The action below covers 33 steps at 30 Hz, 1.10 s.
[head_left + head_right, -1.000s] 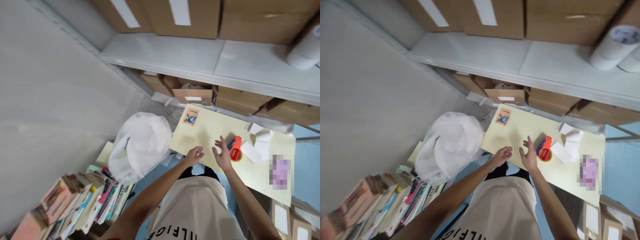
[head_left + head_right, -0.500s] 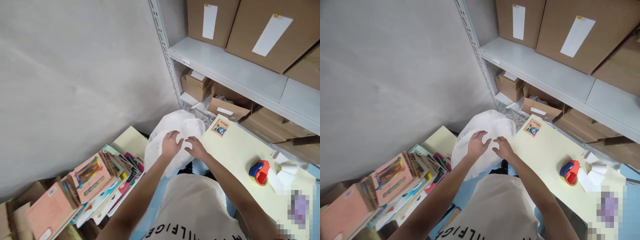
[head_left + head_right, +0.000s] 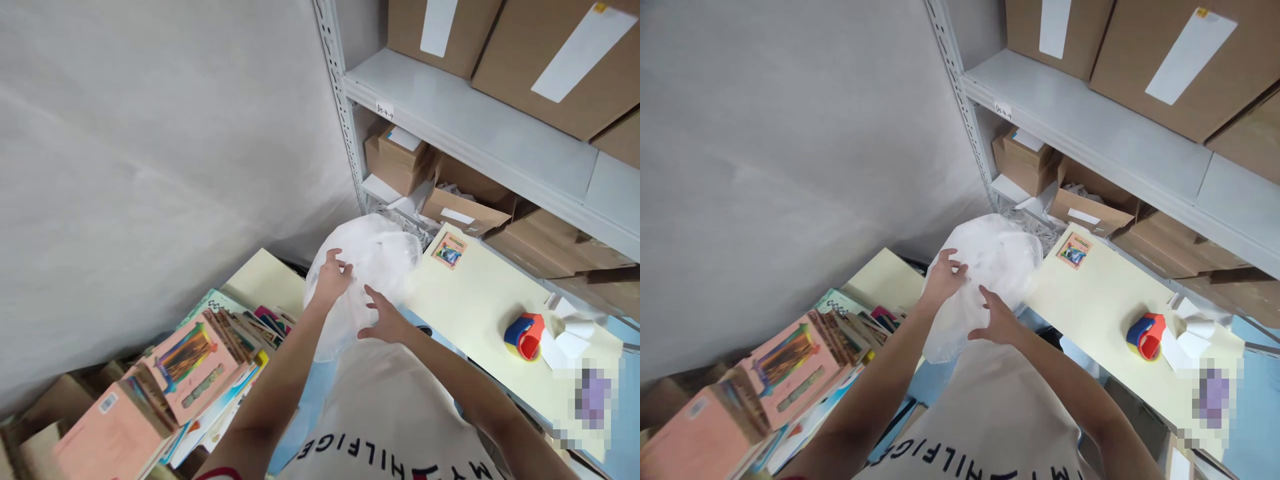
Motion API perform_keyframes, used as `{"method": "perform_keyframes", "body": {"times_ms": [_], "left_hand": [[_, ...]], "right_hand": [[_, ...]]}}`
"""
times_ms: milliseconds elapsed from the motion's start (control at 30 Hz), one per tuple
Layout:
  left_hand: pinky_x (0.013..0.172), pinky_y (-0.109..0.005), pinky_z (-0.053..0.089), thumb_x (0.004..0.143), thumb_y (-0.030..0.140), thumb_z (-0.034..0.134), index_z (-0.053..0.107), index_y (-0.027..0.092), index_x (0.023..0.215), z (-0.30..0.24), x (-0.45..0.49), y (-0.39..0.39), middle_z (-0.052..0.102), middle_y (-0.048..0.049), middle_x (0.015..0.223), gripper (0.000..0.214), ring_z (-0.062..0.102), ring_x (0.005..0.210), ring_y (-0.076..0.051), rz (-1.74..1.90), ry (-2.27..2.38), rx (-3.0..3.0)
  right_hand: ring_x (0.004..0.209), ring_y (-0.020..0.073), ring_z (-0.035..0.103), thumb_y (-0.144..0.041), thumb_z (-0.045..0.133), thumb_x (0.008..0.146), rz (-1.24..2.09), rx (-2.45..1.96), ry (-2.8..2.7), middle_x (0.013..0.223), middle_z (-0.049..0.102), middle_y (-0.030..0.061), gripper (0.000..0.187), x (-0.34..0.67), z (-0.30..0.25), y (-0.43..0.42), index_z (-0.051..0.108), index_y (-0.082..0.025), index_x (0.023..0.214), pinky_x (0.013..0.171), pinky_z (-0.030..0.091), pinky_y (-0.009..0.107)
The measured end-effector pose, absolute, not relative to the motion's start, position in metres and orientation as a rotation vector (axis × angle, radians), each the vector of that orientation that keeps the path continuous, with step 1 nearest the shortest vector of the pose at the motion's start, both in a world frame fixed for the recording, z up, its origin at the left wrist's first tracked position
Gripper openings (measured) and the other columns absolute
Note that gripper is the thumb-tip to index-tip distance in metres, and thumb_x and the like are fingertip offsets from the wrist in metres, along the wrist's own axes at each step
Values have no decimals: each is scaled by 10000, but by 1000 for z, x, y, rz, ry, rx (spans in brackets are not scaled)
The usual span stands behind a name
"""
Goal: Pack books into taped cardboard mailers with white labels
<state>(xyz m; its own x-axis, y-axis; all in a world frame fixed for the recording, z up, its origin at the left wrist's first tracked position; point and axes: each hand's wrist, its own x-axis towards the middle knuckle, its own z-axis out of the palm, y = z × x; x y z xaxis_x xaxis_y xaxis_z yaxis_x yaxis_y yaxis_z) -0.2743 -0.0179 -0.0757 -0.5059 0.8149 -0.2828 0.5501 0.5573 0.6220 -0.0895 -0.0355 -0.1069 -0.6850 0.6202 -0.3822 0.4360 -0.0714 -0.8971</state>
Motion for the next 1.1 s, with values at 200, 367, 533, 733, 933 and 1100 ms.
{"method": "perform_keyframes", "body": {"times_ms": [200,367,533,733,933,1100], "left_hand": [[734,-367,553,854,309,542,410,174,1284,-72,-273,-20,564,-149,1254,470,685,710,-173,925,2179,1121],[1025,-536,387,651,558,747,471,170,1306,-41,-255,-25,428,-209,1415,809,466,1263,-388,851,2127,1820],[1132,-515,193,645,474,785,482,247,1340,-21,-212,1,561,-110,1362,792,454,1309,-322,451,1368,2260],[1056,-441,314,732,326,726,634,224,1118,-4,-188,36,732,-61,1051,410,653,1038,-280,239,1252,2316],[864,-362,463,739,280,686,667,217,1093,26,-191,58,725,-77,1065,359,656,1027,-296,152,1332,2353],[880,-351,466,668,331,737,674,238,1090,32,-182,83,710,-69,1109,436,638,1065,-293,44,1432,2279]], "right_hand": [[906,210,665,-325,578,771,1544,-1385,-1725,923,715,49,121,-76,-99,-36,636,-220,778,875,521,382],[598,142,570,-407,551,773,1309,-1418,-1606,629,604,-14,212,-36,-68,-11,535,-214,687,595,485,264],[627,147,602,-232,507,776,1069,-1248,-2173,688,641,-3,72,-1,-14,2,577,-220,762,640,478,263],[760,180,666,-235,415,875,637,-1330,-2300,886,714,51,222,47,40,1,632,-234,923,736,516,296],[698,205,668,-377,413,922,202,-1641,-1972,941,728,79,286,124,58,-18,632,-233,1038,720,530,338],[794,238,693,-371,421,909,-30,-1805,-1765,953,735,83,279,186,41,-31,627,-232,1035,728,531,354]]}}
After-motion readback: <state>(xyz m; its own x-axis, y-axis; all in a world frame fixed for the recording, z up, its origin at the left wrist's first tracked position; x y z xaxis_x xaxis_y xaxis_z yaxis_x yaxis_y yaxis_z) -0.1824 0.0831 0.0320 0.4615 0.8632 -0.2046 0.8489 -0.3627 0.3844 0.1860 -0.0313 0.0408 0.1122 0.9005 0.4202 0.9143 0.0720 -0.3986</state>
